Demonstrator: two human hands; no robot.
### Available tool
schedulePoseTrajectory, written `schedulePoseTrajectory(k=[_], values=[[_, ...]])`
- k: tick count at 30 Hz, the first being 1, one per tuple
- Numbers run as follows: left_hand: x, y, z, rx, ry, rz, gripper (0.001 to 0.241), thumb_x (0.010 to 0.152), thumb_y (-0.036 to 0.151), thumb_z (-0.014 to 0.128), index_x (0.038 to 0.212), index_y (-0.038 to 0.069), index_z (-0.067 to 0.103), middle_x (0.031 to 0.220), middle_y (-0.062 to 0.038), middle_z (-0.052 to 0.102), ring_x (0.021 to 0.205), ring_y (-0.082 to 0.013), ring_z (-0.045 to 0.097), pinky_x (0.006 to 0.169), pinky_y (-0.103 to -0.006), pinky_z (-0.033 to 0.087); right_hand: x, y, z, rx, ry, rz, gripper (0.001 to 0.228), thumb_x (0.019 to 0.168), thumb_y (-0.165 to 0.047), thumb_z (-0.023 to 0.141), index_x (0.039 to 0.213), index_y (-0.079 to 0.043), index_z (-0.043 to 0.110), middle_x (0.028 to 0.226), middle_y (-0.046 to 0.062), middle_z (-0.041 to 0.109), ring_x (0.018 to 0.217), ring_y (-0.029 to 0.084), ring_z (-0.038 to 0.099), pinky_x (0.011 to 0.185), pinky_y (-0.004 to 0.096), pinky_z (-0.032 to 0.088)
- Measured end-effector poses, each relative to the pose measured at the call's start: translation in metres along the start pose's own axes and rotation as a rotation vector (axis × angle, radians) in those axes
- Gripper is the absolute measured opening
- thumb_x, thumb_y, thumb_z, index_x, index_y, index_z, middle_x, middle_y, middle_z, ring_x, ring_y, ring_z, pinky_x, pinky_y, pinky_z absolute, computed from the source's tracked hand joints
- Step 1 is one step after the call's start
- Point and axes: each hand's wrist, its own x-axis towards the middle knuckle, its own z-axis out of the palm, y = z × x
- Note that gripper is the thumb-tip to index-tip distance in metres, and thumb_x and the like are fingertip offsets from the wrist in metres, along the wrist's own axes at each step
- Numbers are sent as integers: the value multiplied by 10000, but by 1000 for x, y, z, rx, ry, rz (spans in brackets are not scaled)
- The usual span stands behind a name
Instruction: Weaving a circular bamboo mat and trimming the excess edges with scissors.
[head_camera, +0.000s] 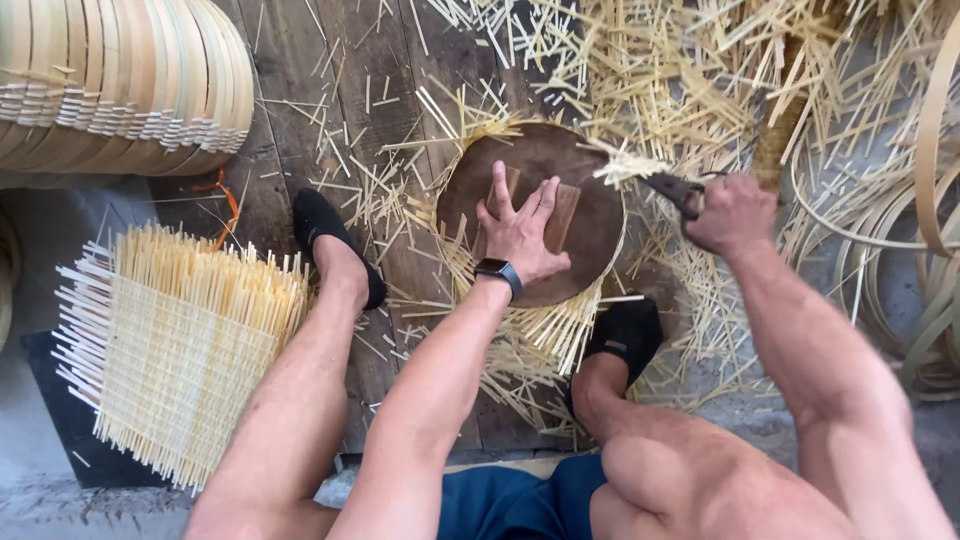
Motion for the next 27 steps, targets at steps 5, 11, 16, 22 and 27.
schedulePoseTrajectory(k=[5,11,16,22,27], values=[[-3,-4,-3,-21,-19,8,1261,560,480,871,1601,220,209,1597,10,418,1508,-467,-194,1098,-853,109,34,-58,-38,-355,493,-104,634,664,-713,656,878,-117,694,916,68,643,903,201,643,764,333,566],[-7,-27,-12,139,-156,291,1222,495,448,890,1568,292,325,1595,88,430,1530,-386,-147,1147,-809,105,18,6,-34,-115,-283,-28,551,1091,-520,474,941,-55,728,936,114,616,796,213,662,689,393,570],[-7,-31,-5,107,-139,295,1210,481,444,895,1554,296,356,1594,90,429,1532,-380,-142,1147,-794,88,41,-31,-36,-221,-14,-98,563,926,-627,551,919,-82,691,841,70,608,774,186,594,665,339,536],[-13,-29,-21,243,-195,328,1136,528,359,869,1551,296,378,1615,62,392,1550,-356,-79,1176,-763,5,60,-37,-31,-229,68,-132,331,851,-398,550,932,-102,674,803,59,575,742,195,575,666,344,548],[-36,-15,13,-55,-18,189,918,655,165,763,1510,256,443,1611,8,384,1566,-302,6,1177,-760,-84,33,-6,-17,-74,-249,-44,434,1078,-441,481,908,-84,662,768,64,556,713,218,559,681,389,545]])
